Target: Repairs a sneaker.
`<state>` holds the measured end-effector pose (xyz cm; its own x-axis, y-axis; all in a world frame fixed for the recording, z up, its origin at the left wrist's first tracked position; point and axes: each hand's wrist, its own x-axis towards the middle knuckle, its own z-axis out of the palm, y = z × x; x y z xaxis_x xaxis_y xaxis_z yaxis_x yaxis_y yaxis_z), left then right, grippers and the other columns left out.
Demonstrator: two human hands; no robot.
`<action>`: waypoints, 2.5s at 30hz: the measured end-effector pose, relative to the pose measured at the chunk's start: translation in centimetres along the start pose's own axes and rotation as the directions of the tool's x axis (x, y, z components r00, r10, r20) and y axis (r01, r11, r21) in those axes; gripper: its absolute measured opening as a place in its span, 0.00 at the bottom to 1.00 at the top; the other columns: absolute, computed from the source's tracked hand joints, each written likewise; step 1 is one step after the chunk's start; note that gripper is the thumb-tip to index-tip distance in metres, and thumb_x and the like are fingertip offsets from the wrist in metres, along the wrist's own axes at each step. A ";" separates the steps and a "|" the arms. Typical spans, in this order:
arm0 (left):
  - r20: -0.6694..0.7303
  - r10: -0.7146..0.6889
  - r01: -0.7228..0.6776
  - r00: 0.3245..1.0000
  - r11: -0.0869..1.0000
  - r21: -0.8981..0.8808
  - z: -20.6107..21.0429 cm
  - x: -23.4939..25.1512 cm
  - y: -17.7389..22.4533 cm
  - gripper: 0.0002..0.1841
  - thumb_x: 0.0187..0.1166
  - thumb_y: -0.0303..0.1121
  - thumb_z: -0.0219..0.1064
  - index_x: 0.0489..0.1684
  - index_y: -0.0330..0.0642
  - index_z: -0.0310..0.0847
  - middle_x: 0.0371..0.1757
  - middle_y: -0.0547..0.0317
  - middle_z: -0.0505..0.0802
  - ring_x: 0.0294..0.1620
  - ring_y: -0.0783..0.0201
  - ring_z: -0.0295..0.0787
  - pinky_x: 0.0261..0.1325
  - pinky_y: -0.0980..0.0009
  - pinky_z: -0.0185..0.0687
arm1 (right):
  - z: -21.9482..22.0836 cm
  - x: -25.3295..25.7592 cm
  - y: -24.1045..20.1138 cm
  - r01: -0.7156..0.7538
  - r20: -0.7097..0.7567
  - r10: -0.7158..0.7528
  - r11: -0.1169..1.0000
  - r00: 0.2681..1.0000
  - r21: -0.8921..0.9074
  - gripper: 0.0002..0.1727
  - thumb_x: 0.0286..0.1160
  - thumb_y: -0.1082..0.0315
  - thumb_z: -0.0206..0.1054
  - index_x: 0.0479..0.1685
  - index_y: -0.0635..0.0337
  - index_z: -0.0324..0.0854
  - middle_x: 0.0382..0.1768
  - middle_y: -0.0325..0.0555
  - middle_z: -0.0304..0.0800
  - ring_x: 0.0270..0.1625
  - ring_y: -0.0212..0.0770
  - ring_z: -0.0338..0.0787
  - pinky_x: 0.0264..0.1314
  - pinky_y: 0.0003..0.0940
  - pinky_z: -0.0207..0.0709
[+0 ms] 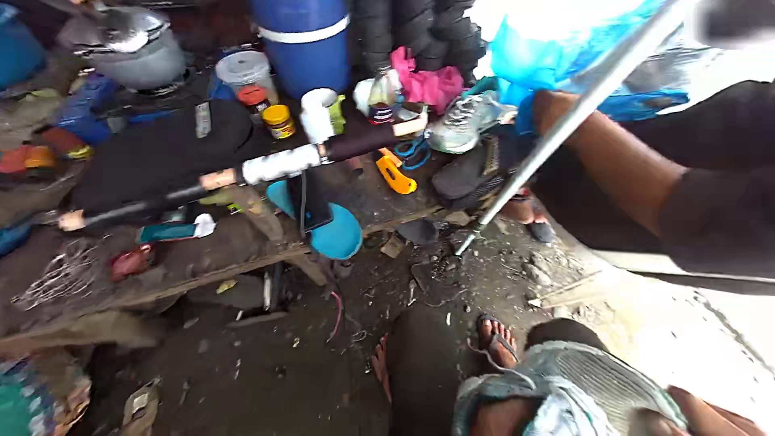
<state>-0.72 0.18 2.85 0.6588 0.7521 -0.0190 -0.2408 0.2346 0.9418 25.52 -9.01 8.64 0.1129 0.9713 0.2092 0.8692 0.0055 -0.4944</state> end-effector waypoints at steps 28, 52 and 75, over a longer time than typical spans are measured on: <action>-0.070 -0.049 0.025 0.996 0.948 -0.318 5.7 1.9 -1.0 0.10 0.54 0.44 0.84 0.28 0.58 0.91 0.29 0.72 0.95 0.32 0.81 0.92 0.36 0.82 0.89 | -5.0 -8.6 3.7 -0.134 -0.006 0.286 0.469 0.958 0.873 0.13 0.81 0.50 0.69 0.49 0.48 0.84 0.31 0.33 0.89 0.19 0.22 0.79 0.18 0.16 0.72; 0.087 0.037 0.015 0.995 0.845 -0.535 3.7 1.9 -2.4 0.09 0.68 0.35 0.74 0.44 0.49 0.94 0.43 0.65 0.98 0.47 0.75 0.95 0.52 0.77 0.90 | -1.3 -4.8 -1.0 0.135 -0.006 -0.156 0.832 0.988 0.538 0.17 0.90 0.58 0.59 0.63 0.51 0.91 0.36 0.38 0.88 0.35 0.27 0.82 0.36 0.23 0.75; 0.236 -0.086 0.187 0.968 0.874 -0.449 5.5 2.7 -2.4 0.08 0.67 0.36 0.78 0.41 0.47 0.96 0.38 0.62 0.98 0.40 0.74 0.95 0.49 0.75 0.91 | -7.0 -4.2 -1.9 0.174 0.238 -0.162 0.984 0.958 -0.030 0.17 0.82 0.59 0.54 0.54 0.44 0.90 0.27 0.36 0.83 0.25 0.38 0.83 0.21 0.38 0.70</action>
<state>5.52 -1.75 2.43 0.8266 0.5625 -0.0205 -0.4068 0.6222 0.6689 26.75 -14.74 14.65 -0.1477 0.9858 0.0796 0.8895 0.1676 -0.4251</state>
